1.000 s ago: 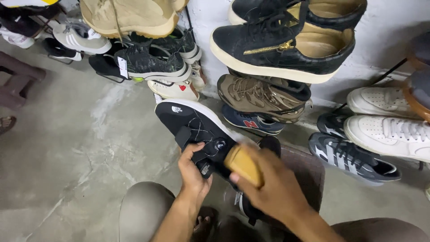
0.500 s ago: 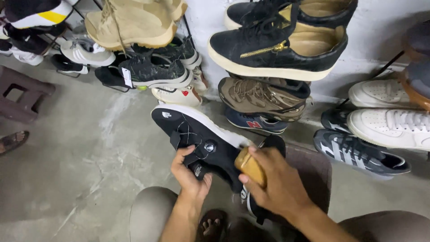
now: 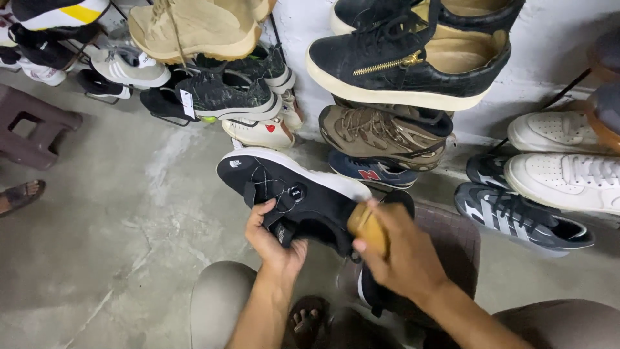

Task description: Cleaning a black slip-on shoe by scrubbing it with a wooden-handled brush.

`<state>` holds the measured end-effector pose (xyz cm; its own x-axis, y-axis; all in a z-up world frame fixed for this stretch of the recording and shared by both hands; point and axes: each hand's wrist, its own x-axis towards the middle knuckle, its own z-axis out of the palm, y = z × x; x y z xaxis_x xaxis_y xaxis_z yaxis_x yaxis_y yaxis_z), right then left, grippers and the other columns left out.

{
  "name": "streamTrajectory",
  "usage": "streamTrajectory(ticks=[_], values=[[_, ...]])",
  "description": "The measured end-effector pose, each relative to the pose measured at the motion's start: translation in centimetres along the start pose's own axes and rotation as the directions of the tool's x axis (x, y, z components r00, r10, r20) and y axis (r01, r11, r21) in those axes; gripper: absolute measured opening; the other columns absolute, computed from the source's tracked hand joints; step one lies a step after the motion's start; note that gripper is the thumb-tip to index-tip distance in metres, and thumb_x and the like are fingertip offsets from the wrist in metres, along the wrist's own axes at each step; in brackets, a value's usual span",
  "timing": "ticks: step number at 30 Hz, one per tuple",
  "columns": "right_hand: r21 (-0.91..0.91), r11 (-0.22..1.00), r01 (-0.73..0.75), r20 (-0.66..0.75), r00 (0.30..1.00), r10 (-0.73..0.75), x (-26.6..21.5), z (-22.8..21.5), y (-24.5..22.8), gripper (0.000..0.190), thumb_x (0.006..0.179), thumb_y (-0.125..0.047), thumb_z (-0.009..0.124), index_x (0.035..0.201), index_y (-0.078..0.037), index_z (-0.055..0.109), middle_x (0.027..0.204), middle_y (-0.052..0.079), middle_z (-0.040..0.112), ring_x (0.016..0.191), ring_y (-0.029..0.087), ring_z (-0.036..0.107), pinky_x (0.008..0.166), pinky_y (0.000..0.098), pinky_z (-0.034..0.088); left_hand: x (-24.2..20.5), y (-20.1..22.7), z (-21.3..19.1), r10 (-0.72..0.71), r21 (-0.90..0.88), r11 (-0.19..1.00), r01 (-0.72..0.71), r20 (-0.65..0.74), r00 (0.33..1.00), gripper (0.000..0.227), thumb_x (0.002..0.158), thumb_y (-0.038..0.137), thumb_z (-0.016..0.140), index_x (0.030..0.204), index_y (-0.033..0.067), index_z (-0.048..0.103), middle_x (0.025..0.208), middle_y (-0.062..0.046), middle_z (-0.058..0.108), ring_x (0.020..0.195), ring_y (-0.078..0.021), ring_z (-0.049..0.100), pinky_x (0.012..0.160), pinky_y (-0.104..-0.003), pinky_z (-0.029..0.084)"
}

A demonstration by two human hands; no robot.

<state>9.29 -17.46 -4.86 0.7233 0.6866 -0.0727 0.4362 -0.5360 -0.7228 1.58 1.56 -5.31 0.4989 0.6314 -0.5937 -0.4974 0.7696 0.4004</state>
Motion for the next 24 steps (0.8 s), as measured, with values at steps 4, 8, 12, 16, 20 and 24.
streamTrajectory(ticks=[4, 8, 12, 16, 20, 24], values=[[0.109, 0.992, 0.06, -0.215, 0.976, -0.035, 0.5, 0.5, 1.0, 0.076, 0.093, -0.047, 0.054, 0.154, -0.005, 0.037, 0.136, 0.017, 0.055, 0.115, 0.033, 0.064, 0.088, 0.0465, 0.055, -0.4, -0.1, 0.4, -0.005, 0.01, 1.0, 0.005, -0.018, 1.0, 0.031, 0.068, 0.019, 0.062, 0.096, 0.0108, 0.07, 0.092, -0.006, 0.073, 0.083, -0.0261, 0.066, 0.082, -0.035, 0.054], [0.102, 0.99, 0.098, -0.055, 0.994, -0.093, -0.9, 2.2, 1.3, 0.082, 0.09, -0.058, 0.051, 0.152, -0.007, 0.038, 0.128, 0.014, 0.057, 0.106, 0.031, 0.067, 0.078, 0.0453, 0.06, 0.0, -0.2, -0.1, 0.042, -0.021, 0.999, -0.042, 0.015, 0.999, 0.031, 0.072, 0.021, 0.059, 0.1, 0.0095, 0.068, 0.091, -0.007, 0.072, 0.081, -0.0253, 0.066, 0.078, -0.034, 0.054], [-0.018, 1.0, 0.019, 0.015, 1.0, -0.019, -0.2, 1.3, 0.5, 0.069, 0.089, -0.046, 0.061, 0.151, -0.019, 0.046, 0.096, 0.008, 0.056, 0.073, 0.022, 0.065, 0.057, 0.0386, 0.061, -0.1, 0.1, 0.0, 0.044, -0.048, 0.998, -0.044, 0.011, 0.999, 0.033, 0.073, 0.02, 0.058, 0.102, 0.0092, 0.068, 0.092, -0.008, 0.072, 0.083, -0.0253, 0.066, 0.081, -0.034, 0.055], [0.125, 0.992, -0.001, -0.137, 0.99, 0.018, 0.9, 0.7, 0.5, 0.083, 0.094, -0.053, 0.042, 0.16, -0.006, 0.022, 0.127, 0.019, 0.052, 0.079, 0.024, 0.066, 0.054, 0.0362, 0.061, -0.5, 0.0, 0.4, 0.018, -0.029, 0.999, -0.018, 0.0, 1.0, 0.037, 0.07, 0.022, 0.058, 0.104, 0.0088, 0.068, 0.096, -0.009, 0.071, 0.087, -0.0278, 0.065, 0.083, -0.038, 0.055], [0.027, 0.996, 0.086, -0.059, 0.995, -0.085, -0.5, 2.4, 2.1, 0.078, 0.091, -0.056, 0.049, 0.154, -0.011, 0.036, 0.123, 0.013, 0.056, 0.098, 0.031, 0.066, 0.067, 0.0489, 0.06, -0.2, -0.5, -0.2, 0.034, -0.031, 0.999, -0.033, 0.014, 0.999, 0.032, 0.072, 0.021, 0.059, 0.101, 0.0101, 0.068, 0.091, -0.006, 0.071, 0.081, -0.0243, 0.065, 0.077, -0.033, 0.054], [-0.158, 0.97, 0.183, -0.066, 0.978, -0.196, 0.1, 2.0, 3.3, 0.073, 0.088, -0.049, 0.065, 0.151, -0.022, 0.04, 0.126, 0.01, 0.056, 0.112, 0.036, 0.061, 0.064, 0.058, 0.057, -1.1, -0.4, 0.5, 0.027, 0.04, 0.999, -0.026, -0.018, 0.999, 0.041, 0.072, 0.022, 0.057, 0.109, 0.008, 0.069, 0.1, -0.01, 0.072, 0.089, -0.0282, 0.065, 0.081, -0.035, 0.054]])
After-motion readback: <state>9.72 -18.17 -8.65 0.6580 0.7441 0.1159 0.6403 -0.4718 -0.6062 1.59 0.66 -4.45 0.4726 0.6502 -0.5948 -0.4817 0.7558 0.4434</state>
